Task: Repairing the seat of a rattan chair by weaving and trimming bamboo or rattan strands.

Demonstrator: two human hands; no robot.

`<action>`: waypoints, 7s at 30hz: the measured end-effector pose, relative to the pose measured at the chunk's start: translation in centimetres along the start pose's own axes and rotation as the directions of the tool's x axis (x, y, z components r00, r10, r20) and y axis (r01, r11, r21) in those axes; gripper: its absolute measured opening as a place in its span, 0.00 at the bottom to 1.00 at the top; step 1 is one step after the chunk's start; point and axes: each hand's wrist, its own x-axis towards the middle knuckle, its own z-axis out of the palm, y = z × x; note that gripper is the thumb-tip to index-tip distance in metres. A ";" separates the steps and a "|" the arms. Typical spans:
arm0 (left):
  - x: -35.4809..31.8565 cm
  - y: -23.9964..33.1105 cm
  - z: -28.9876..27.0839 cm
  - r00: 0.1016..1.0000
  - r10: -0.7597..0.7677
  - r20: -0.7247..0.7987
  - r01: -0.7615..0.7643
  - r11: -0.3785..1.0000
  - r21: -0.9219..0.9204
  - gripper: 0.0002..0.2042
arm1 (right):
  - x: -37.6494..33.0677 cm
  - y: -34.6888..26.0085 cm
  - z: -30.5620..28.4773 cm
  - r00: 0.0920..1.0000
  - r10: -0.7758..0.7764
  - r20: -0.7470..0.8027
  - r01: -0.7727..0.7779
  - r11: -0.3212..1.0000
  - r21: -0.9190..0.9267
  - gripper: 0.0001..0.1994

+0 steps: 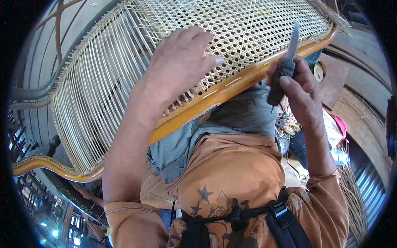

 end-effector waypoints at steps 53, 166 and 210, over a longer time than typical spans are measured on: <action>0.9 1.5 -1.1 0.960 -0.065 0.273 0.059 0.998 0.031 0.36 | 1.0 -1.5 2.1 0.854 0.434 0.287 0.044 0.489 -0.871 0.21; 1.0 0.1 -3.3 0.997 0.027 0.074 -0.012 0.981 -0.192 0.15 | 3.7 -2.2 0.2 0.850 0.250 0.464 0.358 0.373 -0.856 0.14; -0.4 2.3 -2.2 0.963 0.176 0.205 -0.074 0.902 -0.426 0.05 | -1.2 9.4 -9.8 0.770 -0.366 -0.523 -0.141 0.702 -0.698 0.10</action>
